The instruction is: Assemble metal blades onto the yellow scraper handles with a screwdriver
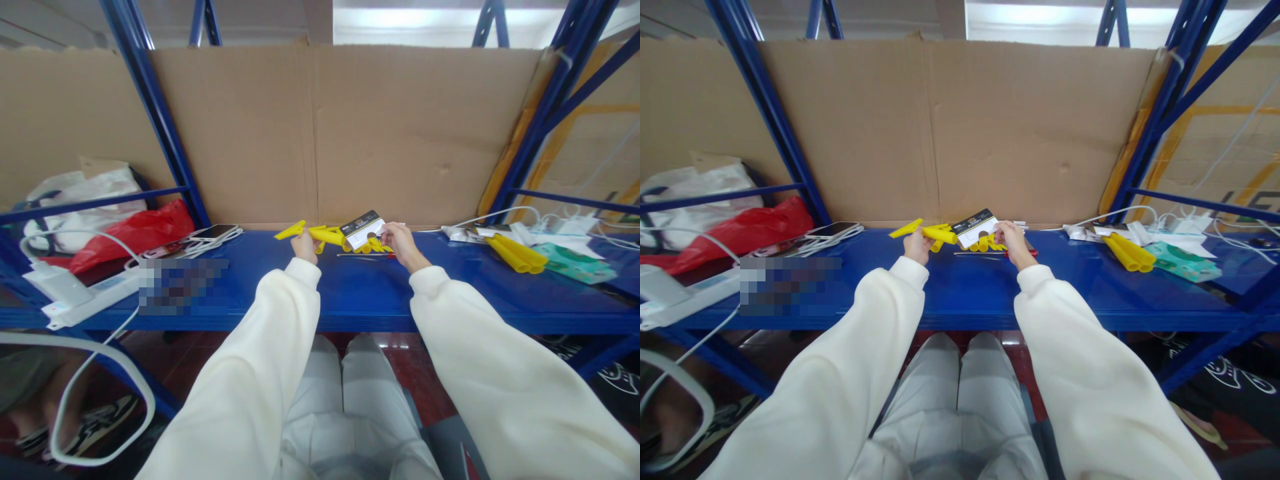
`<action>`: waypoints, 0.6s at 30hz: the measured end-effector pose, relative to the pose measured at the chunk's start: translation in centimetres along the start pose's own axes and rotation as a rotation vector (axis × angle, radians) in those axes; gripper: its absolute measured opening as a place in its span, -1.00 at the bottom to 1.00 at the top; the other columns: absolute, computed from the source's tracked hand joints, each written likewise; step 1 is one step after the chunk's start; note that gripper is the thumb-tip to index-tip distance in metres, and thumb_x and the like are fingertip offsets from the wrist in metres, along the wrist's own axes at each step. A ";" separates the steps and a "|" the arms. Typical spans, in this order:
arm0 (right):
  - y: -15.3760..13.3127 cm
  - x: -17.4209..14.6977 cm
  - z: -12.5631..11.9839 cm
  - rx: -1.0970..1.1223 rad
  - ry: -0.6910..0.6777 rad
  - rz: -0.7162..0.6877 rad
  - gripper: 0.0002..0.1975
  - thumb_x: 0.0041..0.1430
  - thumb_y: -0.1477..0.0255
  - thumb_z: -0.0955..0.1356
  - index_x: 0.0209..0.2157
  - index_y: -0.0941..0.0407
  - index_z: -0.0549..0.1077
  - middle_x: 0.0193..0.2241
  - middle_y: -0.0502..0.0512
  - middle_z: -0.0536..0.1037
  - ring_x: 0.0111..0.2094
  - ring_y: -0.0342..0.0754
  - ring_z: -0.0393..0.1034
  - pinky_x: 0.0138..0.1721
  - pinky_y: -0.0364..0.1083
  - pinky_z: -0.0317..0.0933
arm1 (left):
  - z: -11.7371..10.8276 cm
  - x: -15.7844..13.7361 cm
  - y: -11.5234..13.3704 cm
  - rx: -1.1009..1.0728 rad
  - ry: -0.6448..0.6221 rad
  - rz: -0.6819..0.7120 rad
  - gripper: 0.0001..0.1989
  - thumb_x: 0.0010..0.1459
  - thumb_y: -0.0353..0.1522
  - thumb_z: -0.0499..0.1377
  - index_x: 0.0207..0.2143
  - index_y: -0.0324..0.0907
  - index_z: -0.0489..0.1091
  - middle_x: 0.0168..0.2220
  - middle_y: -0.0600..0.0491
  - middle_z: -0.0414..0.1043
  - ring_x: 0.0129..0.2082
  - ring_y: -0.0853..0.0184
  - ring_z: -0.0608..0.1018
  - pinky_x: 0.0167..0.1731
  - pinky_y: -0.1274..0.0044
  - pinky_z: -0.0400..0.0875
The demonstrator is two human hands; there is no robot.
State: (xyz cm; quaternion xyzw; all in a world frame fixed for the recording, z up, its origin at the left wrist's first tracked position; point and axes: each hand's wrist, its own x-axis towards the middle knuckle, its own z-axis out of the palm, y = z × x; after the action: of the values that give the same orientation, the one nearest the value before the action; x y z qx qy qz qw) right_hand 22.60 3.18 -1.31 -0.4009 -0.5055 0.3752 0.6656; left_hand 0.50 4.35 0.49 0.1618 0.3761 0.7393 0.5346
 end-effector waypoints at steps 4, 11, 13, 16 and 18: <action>-0.1 -0.4 0.3 0.014 -0.109 0.057 -0.70 -0.05 0.31 0.53 -0.55 0.09 0.37 -0.67 -0.11 0.37 -0.62 -0.21 0.24 -0.53 -0.19 0.18 | 0.0 -0.6 0.2 0.004 -0.003 -0.008 -0.85 0.34 -0.51 0.10 -0.13 -0.22 0.46 -0.38 0.00 0.60 -0.24 0.26 0.71 -0.28 0.54 0.62; -0.1 -1.0 0.7 -0.026 -0.265 0.110 -0.57 -0.17 0.18 0.63 -0.53 0.10 0.40 -0.59 -0.06 0.46 -0.53 -0.21 0.34 -0.42 -0.17 0.28 | 0.2 -1.2 0.4 -0.015 -0.009 -0.037 -0.80 0.28 -0.60 0.09 -0.18 -0.21 0.45 -0.51 0.07 0.48 -0.32 0.29 0.69 -0.42 0.62 0.57; 0.0 -1.0 0.6 -0.047 -0.298 0.104 -0.55 -0.18 0.14 0.63 -0.53 0.10 0.41 -0.58 -0.05 0.47 -0.53 -0.20 0.34 -0.39 -0.15 0.30 | 0.2 -1.0 0.3 0.007 -0.026 -0.051 -0.81 0.27 -0.60 0.10 -0.20 -0.22 0.45 -0.52 0.07 0.47 -0.37 0.30 0.68 -0.44 0.61 0.57; 0.2 -1.0 0.5 -0.046 -0.326 0.095 -0.49 -0.25 0.07 0.64 -0.53 0.10 0.42 -0.57 -0.06 0.48 -0.52 -0.20 0.34 -0.38 -0.15 0.31 | 0.1 -0.8 0.0 0.041 -0.074 -0.056 -0.84 0.25 -0.60 0.11 -0.25 -0.25 0.44 -0.52 0.08 0.46 -0.45 0.33 0.65 -0.46 0.60 0.55; 0.3 -1.0 0.4 -0.037 -0.334 0.092 -0.47 -0.29 0.04 0.65 -0.54 0.10 0.42 -0.57 -0.06 0.49 -0.52 -0.20 0.34 -0.38 -0.15 0.31 | 0.0 -0.6 -0.2 0.047 -0.103 -0.054 -0.84 0.25 -0.61 0.11 -0.29 -0.25 0.43 -0.53 0.08 0.46 -0.52 0.37 0.61 -0.48 0.61 0.52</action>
State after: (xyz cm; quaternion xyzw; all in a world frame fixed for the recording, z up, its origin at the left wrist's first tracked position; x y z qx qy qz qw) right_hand 21.96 2.45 -1.86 -0.3679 -0.5969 0.4573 0.5470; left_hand 0.91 3.82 0.46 0.2019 0.3698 0.7062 0.5690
